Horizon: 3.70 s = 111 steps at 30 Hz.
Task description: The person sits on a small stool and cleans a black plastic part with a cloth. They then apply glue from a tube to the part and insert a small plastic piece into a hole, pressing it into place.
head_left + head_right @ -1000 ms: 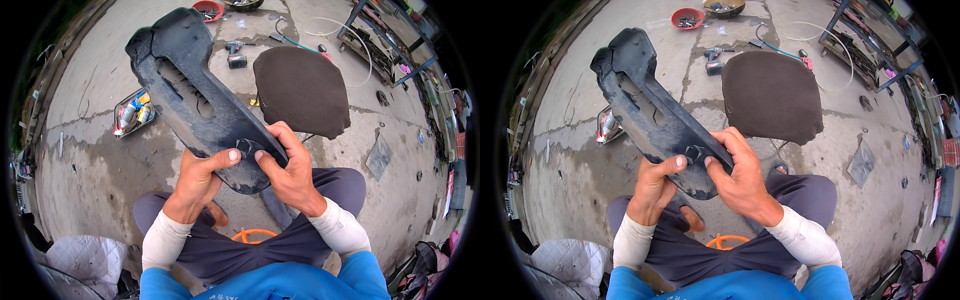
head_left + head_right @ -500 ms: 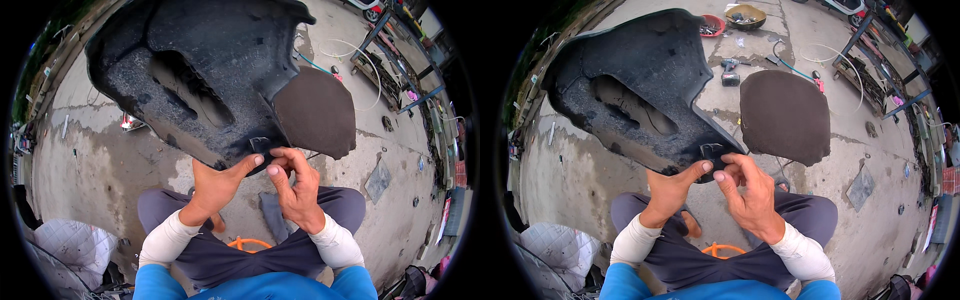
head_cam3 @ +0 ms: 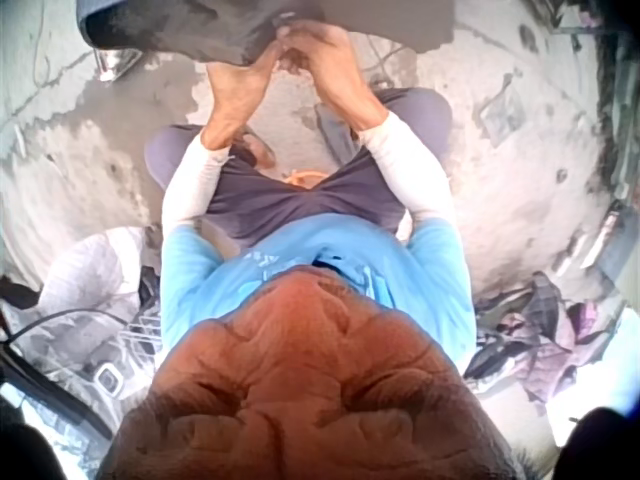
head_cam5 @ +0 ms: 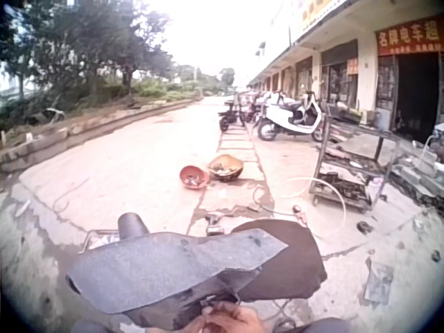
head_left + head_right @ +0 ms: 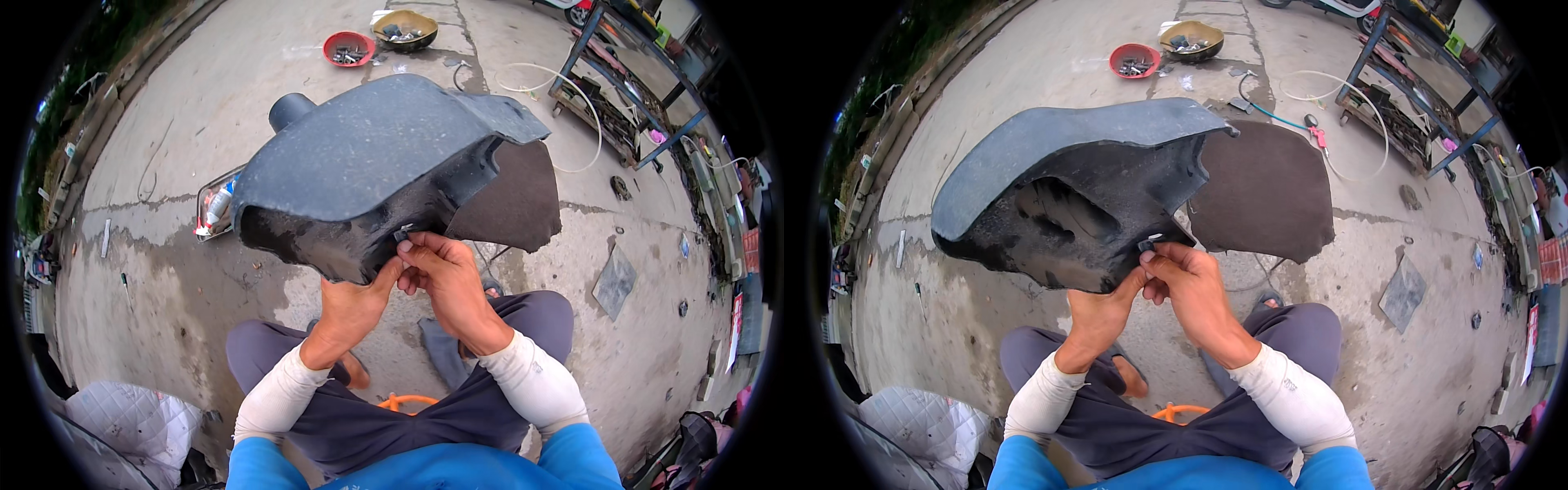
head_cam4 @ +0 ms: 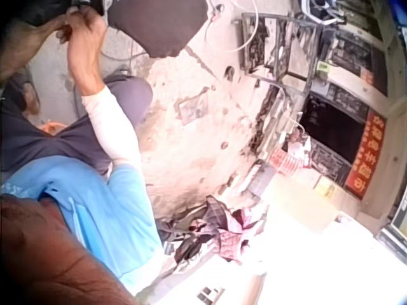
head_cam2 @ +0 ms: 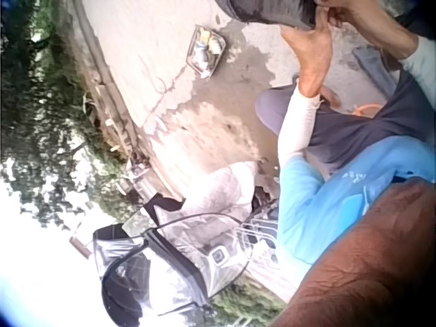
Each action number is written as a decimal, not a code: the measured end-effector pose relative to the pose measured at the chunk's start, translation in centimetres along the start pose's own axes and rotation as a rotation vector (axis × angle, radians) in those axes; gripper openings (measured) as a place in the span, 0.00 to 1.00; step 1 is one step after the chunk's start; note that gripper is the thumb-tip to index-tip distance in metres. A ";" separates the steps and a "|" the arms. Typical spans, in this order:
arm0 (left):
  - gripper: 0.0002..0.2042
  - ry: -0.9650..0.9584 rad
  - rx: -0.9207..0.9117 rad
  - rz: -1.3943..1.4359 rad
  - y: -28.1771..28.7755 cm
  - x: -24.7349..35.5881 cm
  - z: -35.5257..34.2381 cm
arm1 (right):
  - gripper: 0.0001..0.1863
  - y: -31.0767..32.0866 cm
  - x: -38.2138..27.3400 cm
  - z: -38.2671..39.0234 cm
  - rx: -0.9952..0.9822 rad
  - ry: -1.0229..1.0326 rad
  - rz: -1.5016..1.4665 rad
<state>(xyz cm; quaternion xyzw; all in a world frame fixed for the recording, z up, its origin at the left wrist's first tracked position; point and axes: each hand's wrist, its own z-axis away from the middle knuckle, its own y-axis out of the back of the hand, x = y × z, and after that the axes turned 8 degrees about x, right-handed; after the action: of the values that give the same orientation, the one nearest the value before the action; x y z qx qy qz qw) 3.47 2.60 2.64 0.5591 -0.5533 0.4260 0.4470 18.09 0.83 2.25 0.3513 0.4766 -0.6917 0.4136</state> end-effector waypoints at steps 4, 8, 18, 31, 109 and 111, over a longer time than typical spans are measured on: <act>0.06 -0.036 -0.018 -0.020 0.5 -0.7 0.1 | 0.09 -0.1 0.2 -0.1 0.012 -0.009 -0.010; 0.06 -0.061 -0.025 -0.006 0.5 -1.0 0.0 | 0.10 0.2 0.0 -0.2 0.014 -0.020 0.005; 0.05 0.025 -0.009 0.087 0.6 -1.0 0.0 | 0.11 0.3 -0.6 -0.4 -0.024 -0.092 0.040; 0.07 -0.057 -0.024 -0.224 1.6 -1.3 0.2 | 0.17 -0.2 0.6 0.0 0.011 0.091 0.066; 0.17 0.115 0.020 0.282 0.2 0.5 -0.3 | 0.09 0.9 -0.1 -0.3 0.185 0.503 0.289; 0.16 0.101 0.022 0.267 0.2 0.9 -0.3 | 0.10 0.9 -0.2 -0.1 0.191 0.490 0.287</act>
<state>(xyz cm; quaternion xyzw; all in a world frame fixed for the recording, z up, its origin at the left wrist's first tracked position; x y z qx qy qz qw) 3.30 2.64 3.56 0.4631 -0.5950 0.5154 0.4074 18.99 0.82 2.06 0.6088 0.4406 -0.5625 0.3448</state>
